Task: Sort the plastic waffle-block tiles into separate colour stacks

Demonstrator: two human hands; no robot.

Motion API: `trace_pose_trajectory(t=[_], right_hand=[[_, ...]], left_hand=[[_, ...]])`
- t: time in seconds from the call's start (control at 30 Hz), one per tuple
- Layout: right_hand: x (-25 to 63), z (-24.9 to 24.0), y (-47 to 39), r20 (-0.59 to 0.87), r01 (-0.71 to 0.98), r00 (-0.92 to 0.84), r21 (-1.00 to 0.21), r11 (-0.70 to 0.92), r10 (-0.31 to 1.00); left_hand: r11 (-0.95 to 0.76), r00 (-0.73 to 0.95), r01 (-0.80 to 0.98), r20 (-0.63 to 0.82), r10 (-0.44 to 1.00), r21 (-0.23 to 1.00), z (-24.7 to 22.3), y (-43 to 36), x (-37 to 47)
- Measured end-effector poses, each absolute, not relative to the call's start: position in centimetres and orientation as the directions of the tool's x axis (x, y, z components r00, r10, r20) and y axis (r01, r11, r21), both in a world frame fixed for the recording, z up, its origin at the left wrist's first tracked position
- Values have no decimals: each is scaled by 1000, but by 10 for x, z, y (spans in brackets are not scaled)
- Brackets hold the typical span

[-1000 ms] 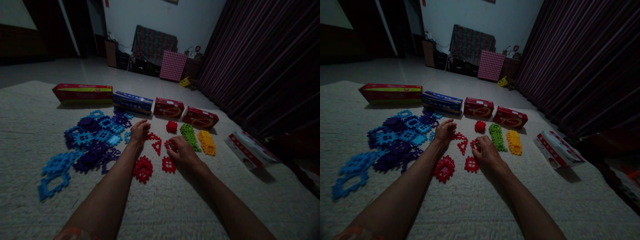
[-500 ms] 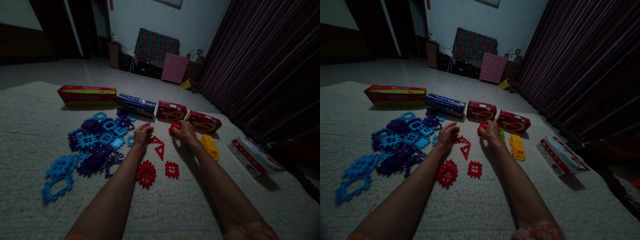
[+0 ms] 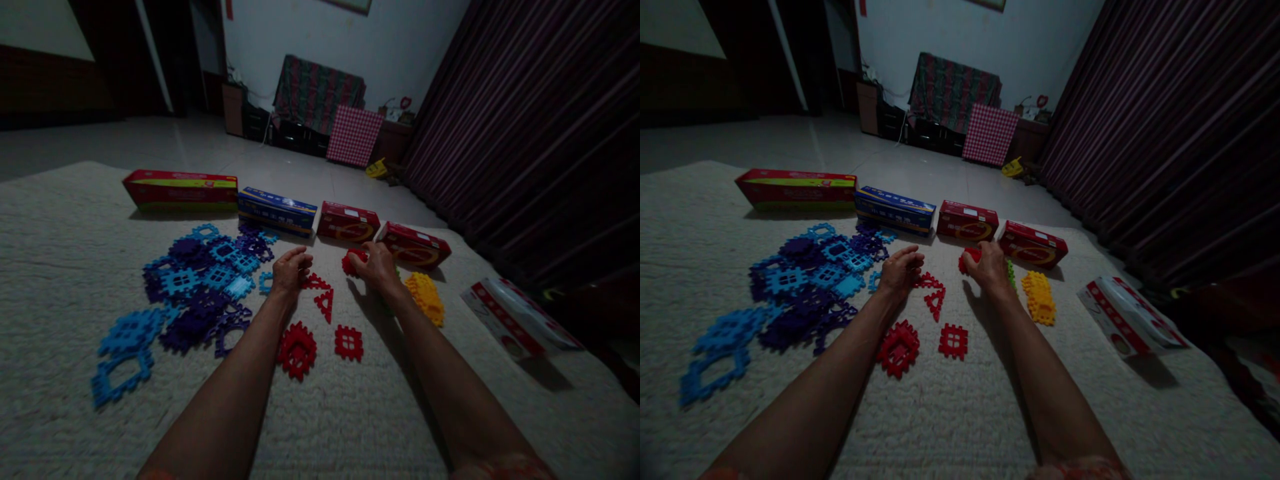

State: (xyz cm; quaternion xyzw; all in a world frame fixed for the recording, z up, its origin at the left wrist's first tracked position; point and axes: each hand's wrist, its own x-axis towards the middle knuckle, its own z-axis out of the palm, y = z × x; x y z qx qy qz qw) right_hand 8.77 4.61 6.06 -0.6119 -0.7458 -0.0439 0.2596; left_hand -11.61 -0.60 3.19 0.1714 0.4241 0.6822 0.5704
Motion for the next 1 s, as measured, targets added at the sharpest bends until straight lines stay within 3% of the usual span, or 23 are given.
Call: trace_pose_trajectory(t=[0.17,0.33,0.5,0.73,1.0], right_hand=[[93,54,12,524,801,-276,-337,494,806],[75,45,-36,405,638,-427,-499,587,808],[55,52,-78,286,498,-621,-575,650,729],[47,65,-96,154,318,-858,-592,741,491],[39,66,-106,105,343,-868,-581,738,486]], left_hand=[[7,-294,-640,-253,922,768,32,-6,-116],[-17,-314,-647,-245,917,763,30,-4,-117],[-6,-310,-652,-259,915,758,32,-4,-120],[0,-293,-672,-266,918,741,33,-3,-124],[10,-299,-658,-274,914,753,34,-4,-123]])
